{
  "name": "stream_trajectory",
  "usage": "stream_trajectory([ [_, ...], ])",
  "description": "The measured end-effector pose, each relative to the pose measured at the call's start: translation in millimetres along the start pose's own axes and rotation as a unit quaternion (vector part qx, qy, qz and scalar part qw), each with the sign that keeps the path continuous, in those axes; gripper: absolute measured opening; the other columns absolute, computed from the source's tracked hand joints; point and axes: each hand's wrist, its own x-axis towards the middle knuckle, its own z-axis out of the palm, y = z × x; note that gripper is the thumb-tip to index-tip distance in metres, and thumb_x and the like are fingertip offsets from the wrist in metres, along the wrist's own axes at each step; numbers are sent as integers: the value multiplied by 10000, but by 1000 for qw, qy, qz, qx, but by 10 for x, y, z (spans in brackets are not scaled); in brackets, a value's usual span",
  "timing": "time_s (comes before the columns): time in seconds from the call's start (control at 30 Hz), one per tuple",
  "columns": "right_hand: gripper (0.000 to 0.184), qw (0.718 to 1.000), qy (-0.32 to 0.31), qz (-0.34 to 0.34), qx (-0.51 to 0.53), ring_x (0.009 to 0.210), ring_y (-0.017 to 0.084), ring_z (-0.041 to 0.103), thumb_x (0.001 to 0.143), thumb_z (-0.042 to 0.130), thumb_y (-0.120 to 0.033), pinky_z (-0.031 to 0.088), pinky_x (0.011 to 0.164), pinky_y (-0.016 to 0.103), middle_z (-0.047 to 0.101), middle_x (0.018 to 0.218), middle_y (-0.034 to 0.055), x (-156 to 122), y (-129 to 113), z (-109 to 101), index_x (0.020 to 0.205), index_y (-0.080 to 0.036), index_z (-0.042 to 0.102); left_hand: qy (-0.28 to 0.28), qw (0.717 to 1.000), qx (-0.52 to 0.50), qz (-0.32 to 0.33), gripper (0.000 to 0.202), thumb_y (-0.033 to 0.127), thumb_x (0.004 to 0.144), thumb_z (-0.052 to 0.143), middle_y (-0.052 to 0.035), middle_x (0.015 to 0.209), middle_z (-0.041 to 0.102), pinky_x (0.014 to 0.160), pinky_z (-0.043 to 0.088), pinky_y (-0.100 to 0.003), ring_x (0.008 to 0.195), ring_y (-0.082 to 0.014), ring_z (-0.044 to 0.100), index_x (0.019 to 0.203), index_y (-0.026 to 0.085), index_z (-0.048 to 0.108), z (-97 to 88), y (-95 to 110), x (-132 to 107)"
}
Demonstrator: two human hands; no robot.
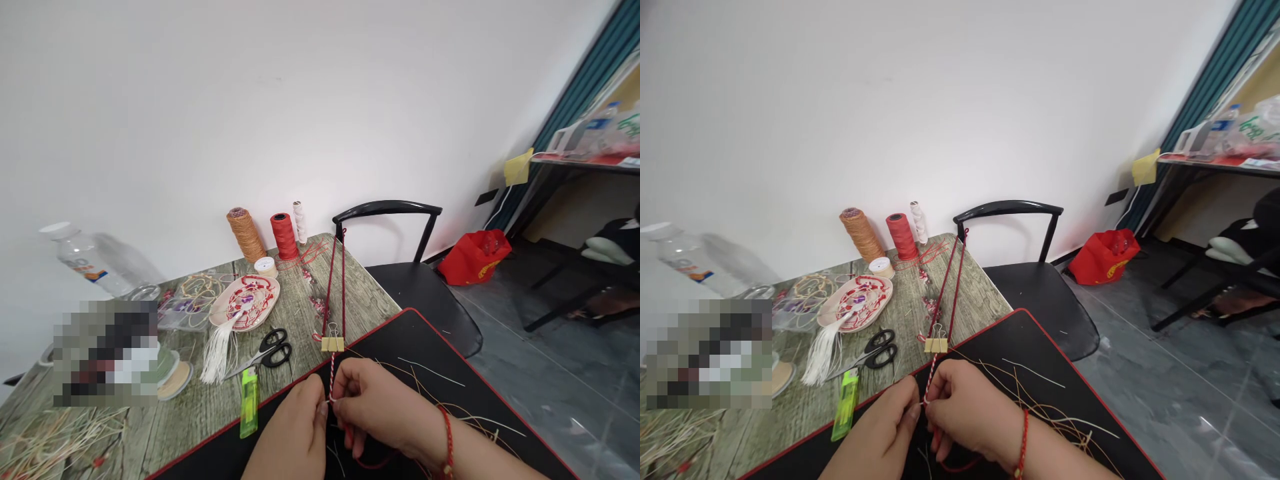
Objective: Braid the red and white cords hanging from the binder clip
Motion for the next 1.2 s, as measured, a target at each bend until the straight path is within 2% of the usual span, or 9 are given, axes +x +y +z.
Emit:
stream_trajectory([
  [0.2,193,1000,6,-8,-2,351,88,524,674,450,-13,413,312,157,543,484,-84,-9,-5,-33,747,-189,484,29,995,89,-14,196,227,937,294,-65,855,651,688,395,-330,802,-239,622,851,228,470,-25,24,-61],
  [0.33,210,1000,-2,-1,6,349,88,526,653,446,-1,426,324,157,517,449,-97,-13,-2,-31,741,-190,476,36,997,72,-5,205,228,926,318,-47,850,675,670,411,-301,783,-220,646,850,238,508,-14,23,-71],
  [0.47,228,1000,-6,-3,10,345,84,524,636,432,10,433,325,157,516,449,-101,-22,-5,-18,738,-189,474,35,999,14,-21,225,232,902,346,-36,836,685,679,421,-293,779,-212,641,824,235,557,2,13,-52],
  [0.57,234,1000,-4,6,0,339,88,523,644,432,18,425,317,154,515,440,-103,-39,-21,-13,737,-193,471,22,995,-91,-44,217,250,868,379,-24,780,673,670,426,-287,747,-205,620,802,221,584,16,-6,-16],
  [0.67,214,1000,0,7,-8,334,88,521,672,444,8,412,309,151,528,452,-94,-50,-36,-15,739,-193,468,5,974,-213,-79,168,245,794,436,-6,713,642,658,426,-271,707,-188,589,732,203,586,18,-5,33],
  [0.77,184,1000,-3,2,-6,340,93,528,696,467,-18,418,311,158,534,460,-89,-49,-30,-16,749,-195,463,1,955,-277,-103,156,290,764,484,9,664,606,649,408,-266,673,-174,548,676,194,570,4,30,69],
  [0.97,140,1000,-3,-17,-5,350,97,531,710,494,-67,427,319,170,538,484,-82,-29,17,-14,748,-195,454,-14,947,-304,-99,227,385,768,528,10,633,564,615,363,-273,630,-164,490,674,180,551,-18,47,88],
  [1.1,113,999,-32,-41,-12,392,114,563,722,476,-106,450,344,191,560,532,-63,-11,43,-71,794,-192,467,-20,945,-310,-103,233,395,779,542,31,612,524,567,315,-257,588,-141,439,699,176,556,-3,-43,92],
  [1.2,177,995,-22,-76,-55,413,108,558,730,448,-101,449,366,188,545,570,-71,-32,42,-128,868,-208,477,-20,937,-331,-112,226,387,776,569,50,602,495,548,293,-239,567,-120,415,700,175,561,24,-119,96],
])
